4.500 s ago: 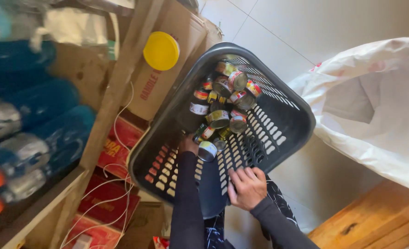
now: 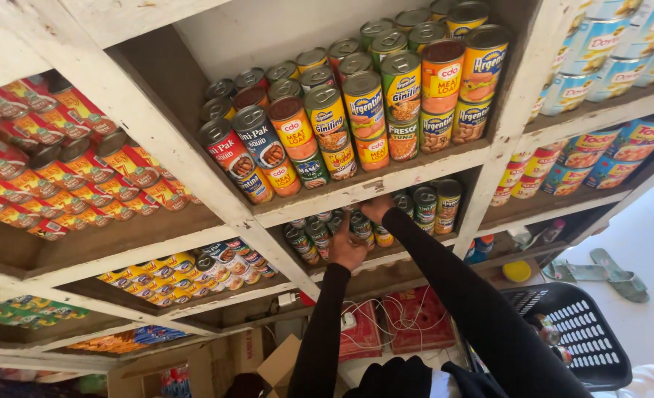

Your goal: Taking various canned food items from a shopping basket and organizing them onto store shelves.

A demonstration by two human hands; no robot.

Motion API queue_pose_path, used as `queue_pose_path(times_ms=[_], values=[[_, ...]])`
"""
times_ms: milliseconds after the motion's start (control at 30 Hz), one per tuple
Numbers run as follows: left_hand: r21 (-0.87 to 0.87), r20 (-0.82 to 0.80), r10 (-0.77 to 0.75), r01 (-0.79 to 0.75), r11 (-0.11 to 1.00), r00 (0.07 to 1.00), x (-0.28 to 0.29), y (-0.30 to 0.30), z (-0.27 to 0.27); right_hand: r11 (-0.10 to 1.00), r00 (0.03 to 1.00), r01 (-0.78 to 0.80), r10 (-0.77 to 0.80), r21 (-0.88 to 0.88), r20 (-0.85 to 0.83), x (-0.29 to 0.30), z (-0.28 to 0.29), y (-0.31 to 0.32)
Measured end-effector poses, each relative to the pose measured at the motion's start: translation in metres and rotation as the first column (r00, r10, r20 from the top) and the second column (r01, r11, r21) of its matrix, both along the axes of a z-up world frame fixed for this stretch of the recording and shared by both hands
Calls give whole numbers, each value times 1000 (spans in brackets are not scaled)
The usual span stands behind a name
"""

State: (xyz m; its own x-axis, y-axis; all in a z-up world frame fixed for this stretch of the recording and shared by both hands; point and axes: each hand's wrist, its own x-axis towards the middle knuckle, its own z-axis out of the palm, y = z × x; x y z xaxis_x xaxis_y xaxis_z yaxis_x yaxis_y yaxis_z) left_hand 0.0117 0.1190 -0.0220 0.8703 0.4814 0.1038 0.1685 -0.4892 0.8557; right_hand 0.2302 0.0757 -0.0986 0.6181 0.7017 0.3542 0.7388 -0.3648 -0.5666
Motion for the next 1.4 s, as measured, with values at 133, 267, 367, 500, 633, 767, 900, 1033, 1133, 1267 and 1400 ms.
queue_pose_path(times_ms=[133, 267, 367, 500, 633, 767, 900, 1033, 1133, 1267, 1400], values=[[-19, -9, -18, 17, 1000, 1000, 0, 4, 0, 1000, 999, -25, 24, -17, -40, 1, -1, -1], [-33, -42, 13, -15, 999, 999, 3, 9, -7, 995, 998, -24, 17, -99, -64, 5, -5, -2], [-33, -39, 24, -25, 999, 999, 5, 11, -13, 984, 997, -59, 50, -166, -56, 17, -22, 4], [-38, 12, 34, -34, 999, 999, 6, 13, -21, 967, 997, -75, 78, -244, 2, 25, -30, 9], [-124, 8, 1, 0, 992, 1000, 4, 11, -17, 946, 994, -59, 84, -320, 65, 34, -38, 9], [-40, 30, 33, -32, 999, 999, 5, 11, -22, 950, 987, -146, 158, -276, 19, 31, -28, 5], [-39, 63, 25, -22, 999, 998, 6, 14, -29, 949, 985, -171, 173, -266, -16, 23, -16, 2], [-40, 66, 31, -28, 999, 997, 5, 15, -26, 961, 992, -111, 91, -253, -91, 10, -3, -3], [-50, 106, 16, -11, 999, 994, 0, 15, -19, 986, 985, -91, 68, -140, -159, -2, 11, -8], [12, 169, 138, -142, 990, 976, 4, 21, -41, 988, 973, -84, 54, -129, -222, -20, 34, -12], [42, 129, 507, -516, 856, 852, 4, 32, -44, 984, 976, -68, 31, -164, -217, -29, 41, -8]])
